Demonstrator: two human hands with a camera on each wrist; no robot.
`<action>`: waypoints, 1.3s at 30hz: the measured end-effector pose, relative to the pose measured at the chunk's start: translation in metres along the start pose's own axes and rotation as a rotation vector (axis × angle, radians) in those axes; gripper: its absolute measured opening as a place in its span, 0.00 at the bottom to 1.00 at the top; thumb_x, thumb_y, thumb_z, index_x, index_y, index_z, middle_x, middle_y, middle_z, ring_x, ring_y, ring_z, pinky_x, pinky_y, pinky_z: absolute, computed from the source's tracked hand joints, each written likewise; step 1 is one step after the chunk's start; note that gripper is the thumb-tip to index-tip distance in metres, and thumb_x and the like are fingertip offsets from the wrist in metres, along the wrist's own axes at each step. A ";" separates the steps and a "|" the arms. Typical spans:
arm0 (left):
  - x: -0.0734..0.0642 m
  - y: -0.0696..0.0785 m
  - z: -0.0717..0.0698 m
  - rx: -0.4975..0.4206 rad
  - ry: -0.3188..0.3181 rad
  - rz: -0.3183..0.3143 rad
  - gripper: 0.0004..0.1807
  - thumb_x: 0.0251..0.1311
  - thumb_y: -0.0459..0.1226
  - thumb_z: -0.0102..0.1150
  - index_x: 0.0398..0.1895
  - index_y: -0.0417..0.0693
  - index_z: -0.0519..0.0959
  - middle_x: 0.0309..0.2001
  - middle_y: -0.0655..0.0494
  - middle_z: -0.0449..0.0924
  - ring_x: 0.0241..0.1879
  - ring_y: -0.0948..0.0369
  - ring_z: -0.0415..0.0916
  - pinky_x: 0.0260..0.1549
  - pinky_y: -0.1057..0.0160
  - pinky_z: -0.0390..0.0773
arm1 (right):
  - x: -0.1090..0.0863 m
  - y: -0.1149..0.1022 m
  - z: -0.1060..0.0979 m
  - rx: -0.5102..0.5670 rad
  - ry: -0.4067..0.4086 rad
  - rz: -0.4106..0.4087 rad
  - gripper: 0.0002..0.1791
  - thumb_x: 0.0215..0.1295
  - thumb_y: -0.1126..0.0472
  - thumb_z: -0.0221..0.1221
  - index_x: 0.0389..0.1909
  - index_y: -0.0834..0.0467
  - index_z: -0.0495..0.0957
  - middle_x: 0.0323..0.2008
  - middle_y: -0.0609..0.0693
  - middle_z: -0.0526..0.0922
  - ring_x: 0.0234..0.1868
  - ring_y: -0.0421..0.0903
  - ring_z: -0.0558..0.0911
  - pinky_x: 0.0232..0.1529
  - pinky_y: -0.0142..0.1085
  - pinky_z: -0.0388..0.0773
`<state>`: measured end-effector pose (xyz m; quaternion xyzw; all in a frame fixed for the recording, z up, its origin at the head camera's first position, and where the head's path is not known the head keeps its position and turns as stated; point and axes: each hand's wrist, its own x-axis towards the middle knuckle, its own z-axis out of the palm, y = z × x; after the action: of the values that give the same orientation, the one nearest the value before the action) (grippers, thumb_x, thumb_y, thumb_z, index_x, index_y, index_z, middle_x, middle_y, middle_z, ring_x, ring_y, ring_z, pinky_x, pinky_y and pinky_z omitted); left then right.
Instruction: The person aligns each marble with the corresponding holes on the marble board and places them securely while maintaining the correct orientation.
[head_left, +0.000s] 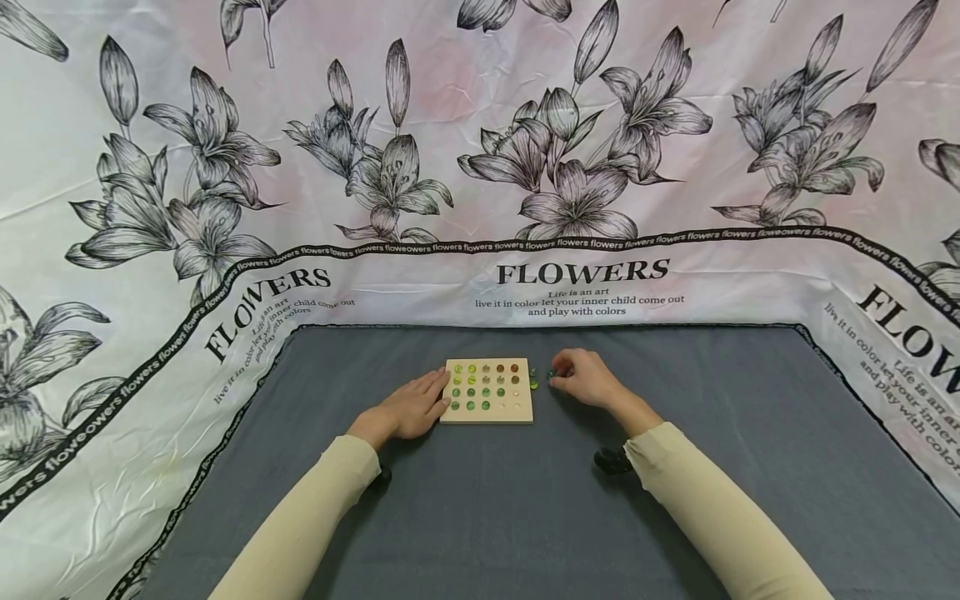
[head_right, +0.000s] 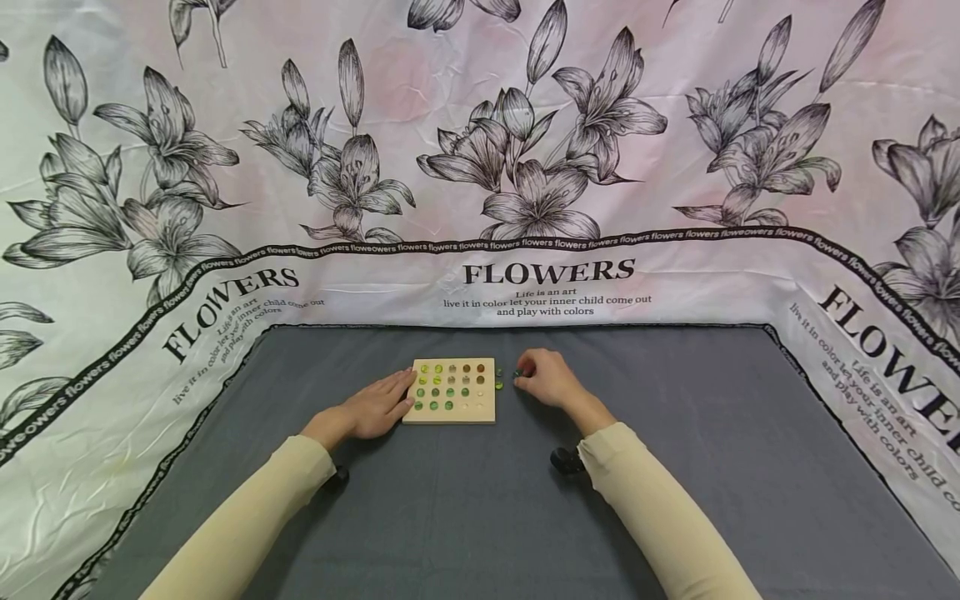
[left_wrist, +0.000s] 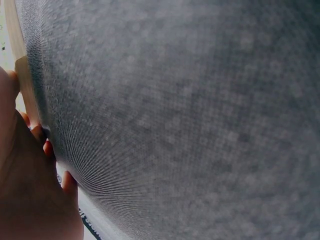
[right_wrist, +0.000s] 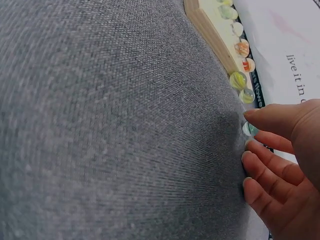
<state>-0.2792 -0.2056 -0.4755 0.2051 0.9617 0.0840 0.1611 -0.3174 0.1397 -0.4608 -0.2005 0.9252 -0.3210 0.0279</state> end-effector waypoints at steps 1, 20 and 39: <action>0.000 0.000 0.000 -0.003 0.001 0.000 0.36 0.82 0.55 0.28 0.85 0.50 0.42 0.84 0.53 0.40 0.82 0.55 0.38 0.79 0.51 0.46 | 0.001 0.000 0.000 0.002 -0.001 0.007 0.13 0.65 0.64 0.68 0.46 0.67 0.82 0.38 0.57 0.86 0.40 0.52 0.84 0.42 0.46 0.83; -0.002 0.002 -0.004 -0.013 -0.004 0.000 0.35 0.83 0.55 0.28 0.85 0.51 0.42 0.84 0.53 0.40 0.82 0.55 0.39 0.79 0.52 0.47 | 0.007 0.001 0.006 -0.044 0.016 0.073 0.08 0.66 0.61 0.68 0.42 0.61 0.85 0.36 0.52 0.86 0.36 0.48 0.83 0.38 0.45 0.81; -0.002 0.002 -0.003 -0.008 -0.015 -0.006 0.36 0.83 0.55 0.27 0.85 0.52 0.41 0.84 0.53 0.39 0.82 0.54 0.38 0.79 0.51 0.46 | -0.019 -0.011 -0.003 0.040 -0.024 -0.071 0.05 0.66 0.63 0.69 0.39 0.60 0.85 0.33 0.48 0.86 0.33 0.43 0.82 0.36 0.40 0.80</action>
<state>-0.2779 -0.2048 -0.4722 0.2022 0.9608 0.0857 0.1695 -0.2970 0.1406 -0.4531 -0.2364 0.9105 -0.3377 0.0316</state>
